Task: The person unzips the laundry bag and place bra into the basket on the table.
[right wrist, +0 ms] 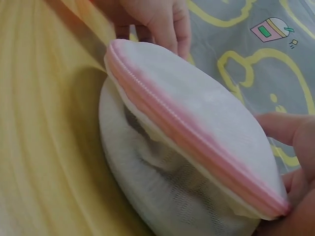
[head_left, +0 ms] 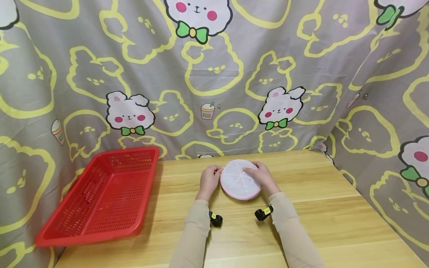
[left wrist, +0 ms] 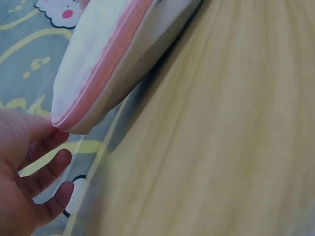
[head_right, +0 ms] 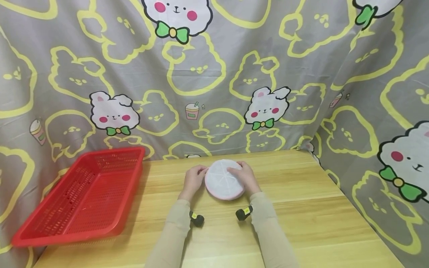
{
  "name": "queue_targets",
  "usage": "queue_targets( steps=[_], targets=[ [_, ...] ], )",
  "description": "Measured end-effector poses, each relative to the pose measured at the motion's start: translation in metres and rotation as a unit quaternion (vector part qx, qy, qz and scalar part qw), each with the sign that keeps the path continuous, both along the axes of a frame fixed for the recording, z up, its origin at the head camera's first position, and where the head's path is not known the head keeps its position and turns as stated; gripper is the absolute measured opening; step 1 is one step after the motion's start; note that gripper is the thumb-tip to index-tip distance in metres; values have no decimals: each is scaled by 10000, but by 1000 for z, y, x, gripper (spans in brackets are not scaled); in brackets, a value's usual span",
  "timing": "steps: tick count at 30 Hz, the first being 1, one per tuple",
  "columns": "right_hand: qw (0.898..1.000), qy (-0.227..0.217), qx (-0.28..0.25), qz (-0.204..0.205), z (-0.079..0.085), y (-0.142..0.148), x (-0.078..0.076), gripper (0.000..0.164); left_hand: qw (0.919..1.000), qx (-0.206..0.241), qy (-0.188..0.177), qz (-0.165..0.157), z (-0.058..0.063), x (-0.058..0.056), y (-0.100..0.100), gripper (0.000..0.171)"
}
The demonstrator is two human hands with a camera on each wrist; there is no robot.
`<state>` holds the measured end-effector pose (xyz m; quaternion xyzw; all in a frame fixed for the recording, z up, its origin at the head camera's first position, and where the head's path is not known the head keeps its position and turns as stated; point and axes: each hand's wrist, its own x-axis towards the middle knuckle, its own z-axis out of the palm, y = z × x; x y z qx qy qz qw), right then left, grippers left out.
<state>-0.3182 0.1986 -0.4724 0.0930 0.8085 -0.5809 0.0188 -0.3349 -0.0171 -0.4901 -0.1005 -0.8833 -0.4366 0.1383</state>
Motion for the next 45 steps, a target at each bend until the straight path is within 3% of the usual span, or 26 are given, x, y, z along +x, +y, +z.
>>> queue_targets(
  steps=[10,29,45],
  targets=[
    [9992,56,-223,-334,-9,-5,5,53,10000,18,-59,-49,-3,1,-5,15],
    [9989,290,-214,-309,-12,-7,7,44,9999,1,-23,-139,-4,3,-13,14],
    [9989,266,-240,-317,-13,-6,5,43,9983,-51,-350,-463,0,5,-23,15]
  ],
)
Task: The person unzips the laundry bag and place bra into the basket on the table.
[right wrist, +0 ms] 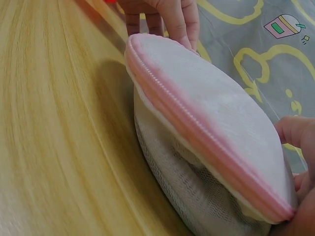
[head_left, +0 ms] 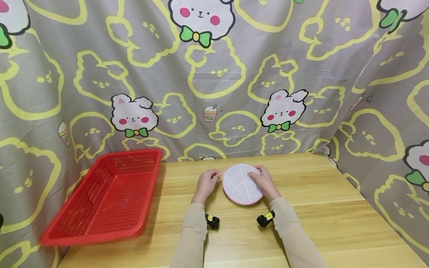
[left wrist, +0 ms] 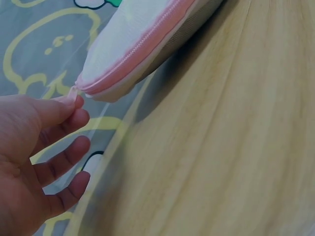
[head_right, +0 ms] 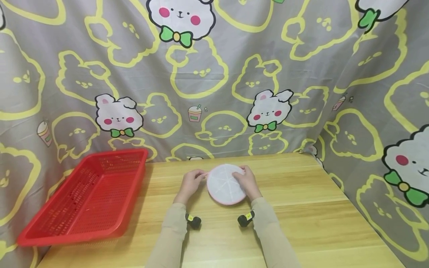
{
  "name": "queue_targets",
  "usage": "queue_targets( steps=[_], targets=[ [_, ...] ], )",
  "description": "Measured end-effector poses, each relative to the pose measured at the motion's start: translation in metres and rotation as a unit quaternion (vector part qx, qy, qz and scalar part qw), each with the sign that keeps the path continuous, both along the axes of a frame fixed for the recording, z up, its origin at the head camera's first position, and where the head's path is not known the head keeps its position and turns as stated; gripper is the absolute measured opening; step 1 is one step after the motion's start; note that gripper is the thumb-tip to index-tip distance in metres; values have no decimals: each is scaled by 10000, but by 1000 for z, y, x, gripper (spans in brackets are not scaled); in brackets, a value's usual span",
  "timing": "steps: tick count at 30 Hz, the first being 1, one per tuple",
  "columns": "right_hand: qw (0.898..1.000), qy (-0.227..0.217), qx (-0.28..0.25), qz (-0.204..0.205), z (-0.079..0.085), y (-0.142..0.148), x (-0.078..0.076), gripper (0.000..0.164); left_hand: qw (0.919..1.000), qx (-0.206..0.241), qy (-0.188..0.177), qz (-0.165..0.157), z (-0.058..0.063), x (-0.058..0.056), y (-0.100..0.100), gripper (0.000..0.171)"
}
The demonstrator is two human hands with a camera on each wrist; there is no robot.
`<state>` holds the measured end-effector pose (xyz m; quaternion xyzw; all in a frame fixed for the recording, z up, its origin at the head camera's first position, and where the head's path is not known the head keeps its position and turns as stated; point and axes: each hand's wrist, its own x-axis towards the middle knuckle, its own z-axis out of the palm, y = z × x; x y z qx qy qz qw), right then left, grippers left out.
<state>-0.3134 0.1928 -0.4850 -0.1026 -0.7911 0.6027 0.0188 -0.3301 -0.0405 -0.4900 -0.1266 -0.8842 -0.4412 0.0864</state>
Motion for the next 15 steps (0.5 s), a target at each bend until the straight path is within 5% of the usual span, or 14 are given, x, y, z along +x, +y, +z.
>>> queue_targets(
  steps=[15],
  targets=[
    [9998,-66,-189,11,-1,1,-1,44,9997,-42,9,-240,3,2,-4,14]
  ],
)
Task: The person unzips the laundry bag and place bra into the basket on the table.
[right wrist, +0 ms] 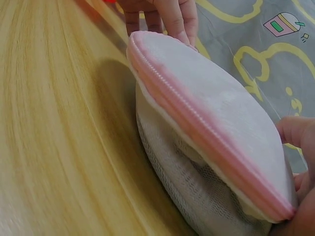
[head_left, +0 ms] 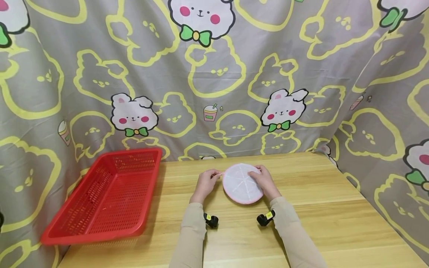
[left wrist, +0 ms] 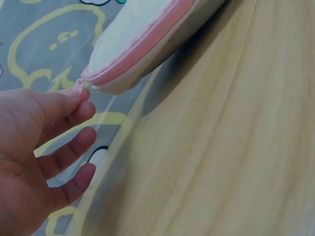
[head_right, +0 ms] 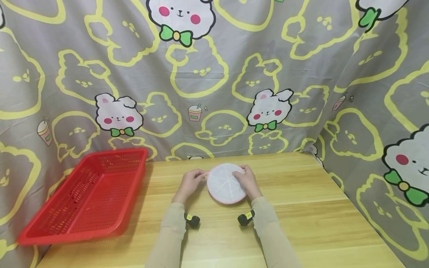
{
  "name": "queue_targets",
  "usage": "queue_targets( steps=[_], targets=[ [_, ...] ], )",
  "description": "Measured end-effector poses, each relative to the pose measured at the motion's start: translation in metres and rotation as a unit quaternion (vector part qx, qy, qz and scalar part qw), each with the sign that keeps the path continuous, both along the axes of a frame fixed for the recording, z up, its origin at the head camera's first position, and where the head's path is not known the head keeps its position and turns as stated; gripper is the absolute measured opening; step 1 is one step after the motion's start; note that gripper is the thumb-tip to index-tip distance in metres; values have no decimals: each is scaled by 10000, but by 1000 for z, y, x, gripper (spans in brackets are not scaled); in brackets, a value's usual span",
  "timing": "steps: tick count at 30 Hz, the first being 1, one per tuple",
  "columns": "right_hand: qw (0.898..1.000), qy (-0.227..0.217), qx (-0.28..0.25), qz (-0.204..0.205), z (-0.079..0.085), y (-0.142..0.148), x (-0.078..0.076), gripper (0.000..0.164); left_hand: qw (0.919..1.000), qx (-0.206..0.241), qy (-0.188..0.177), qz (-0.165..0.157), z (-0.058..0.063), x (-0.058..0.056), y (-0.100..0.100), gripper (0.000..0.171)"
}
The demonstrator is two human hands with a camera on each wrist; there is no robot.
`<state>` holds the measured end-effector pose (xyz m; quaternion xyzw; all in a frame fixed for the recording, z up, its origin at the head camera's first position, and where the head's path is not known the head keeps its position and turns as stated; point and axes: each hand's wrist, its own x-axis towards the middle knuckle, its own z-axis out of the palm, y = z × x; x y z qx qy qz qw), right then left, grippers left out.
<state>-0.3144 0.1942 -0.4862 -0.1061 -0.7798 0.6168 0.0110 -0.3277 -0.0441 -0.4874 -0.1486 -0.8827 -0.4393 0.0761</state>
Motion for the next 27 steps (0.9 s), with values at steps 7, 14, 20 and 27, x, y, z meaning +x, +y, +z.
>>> queue_targets(
  steps=[7,14,20,27],
  targets=[
    [10000,-30,60,27,-1,1,-1,44,9999,-71,-57,-143,1,1,-4,15],
    [10000,-27,58,34,-2,1,-1,44,9995,-46,-134,-270,0,1,-7,16],
    [10000,-5,60,13,-2,1,0,43,9993,-55,-171,-336,-1,1,-8,16],
    [10000,-6,82,12,-1,2,1,43,9988,-108,-164,-452,0,1,-11,15]
  ],
)
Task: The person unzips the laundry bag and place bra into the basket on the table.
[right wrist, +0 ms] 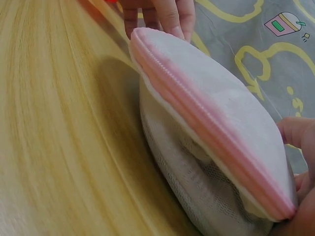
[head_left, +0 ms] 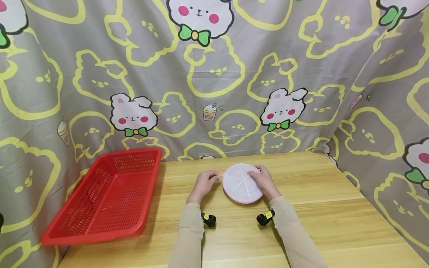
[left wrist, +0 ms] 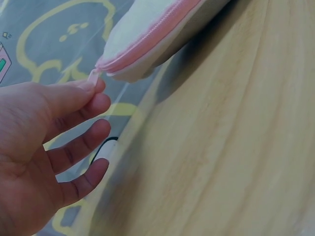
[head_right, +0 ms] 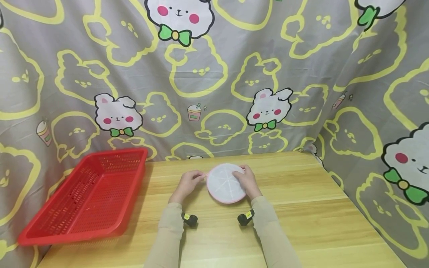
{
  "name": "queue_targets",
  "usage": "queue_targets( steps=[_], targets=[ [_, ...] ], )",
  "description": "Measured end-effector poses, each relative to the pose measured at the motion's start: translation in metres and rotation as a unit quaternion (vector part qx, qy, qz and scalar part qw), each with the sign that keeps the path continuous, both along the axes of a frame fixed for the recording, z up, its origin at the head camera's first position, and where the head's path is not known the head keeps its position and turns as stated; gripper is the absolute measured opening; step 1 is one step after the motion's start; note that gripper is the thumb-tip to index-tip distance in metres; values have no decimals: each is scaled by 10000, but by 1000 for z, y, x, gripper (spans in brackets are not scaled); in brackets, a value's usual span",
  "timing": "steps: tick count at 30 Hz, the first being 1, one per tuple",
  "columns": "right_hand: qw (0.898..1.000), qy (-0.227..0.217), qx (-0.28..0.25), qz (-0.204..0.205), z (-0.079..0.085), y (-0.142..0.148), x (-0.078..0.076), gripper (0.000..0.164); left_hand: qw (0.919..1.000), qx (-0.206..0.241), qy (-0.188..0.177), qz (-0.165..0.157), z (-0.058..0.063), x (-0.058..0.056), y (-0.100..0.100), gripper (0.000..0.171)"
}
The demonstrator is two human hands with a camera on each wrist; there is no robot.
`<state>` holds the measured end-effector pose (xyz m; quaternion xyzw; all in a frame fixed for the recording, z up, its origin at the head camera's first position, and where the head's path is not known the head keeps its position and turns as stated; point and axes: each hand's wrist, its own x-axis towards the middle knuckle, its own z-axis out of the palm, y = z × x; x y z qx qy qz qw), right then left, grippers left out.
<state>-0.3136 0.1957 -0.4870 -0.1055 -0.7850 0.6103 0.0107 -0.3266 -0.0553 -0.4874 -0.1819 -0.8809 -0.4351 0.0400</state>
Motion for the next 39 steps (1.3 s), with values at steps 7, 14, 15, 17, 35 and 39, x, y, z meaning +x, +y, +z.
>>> queue_targets(
  steps=[7,14,15,17,35,39],
  targets=[
    [10000,-63,-30,-31,1,0,0,42,9999,-60,-84,-99,1,-1,-3,15],
    [10000,-26,-69,-63,-2,1,-1,42,9997,-24,-152,-184,2,1,-5,16],
    [9999,-29,-67,-74,-2,1,-1,42,9996,-25,-176,-199,3,1,-6,16],
    [9999,-28,-70,-87,-2,2,-1,42,9995,-36,-185,-240,3,1,-6,16],
    [9999,-46,-65,-94,-4,1,-2,42,9982,-124,-400,-417,2,0,-13,17],
    [10000,-56,-31,-73,-4,0,-3,42,9978,-115,-446,-474,4,0,-15,17]
  ],
)
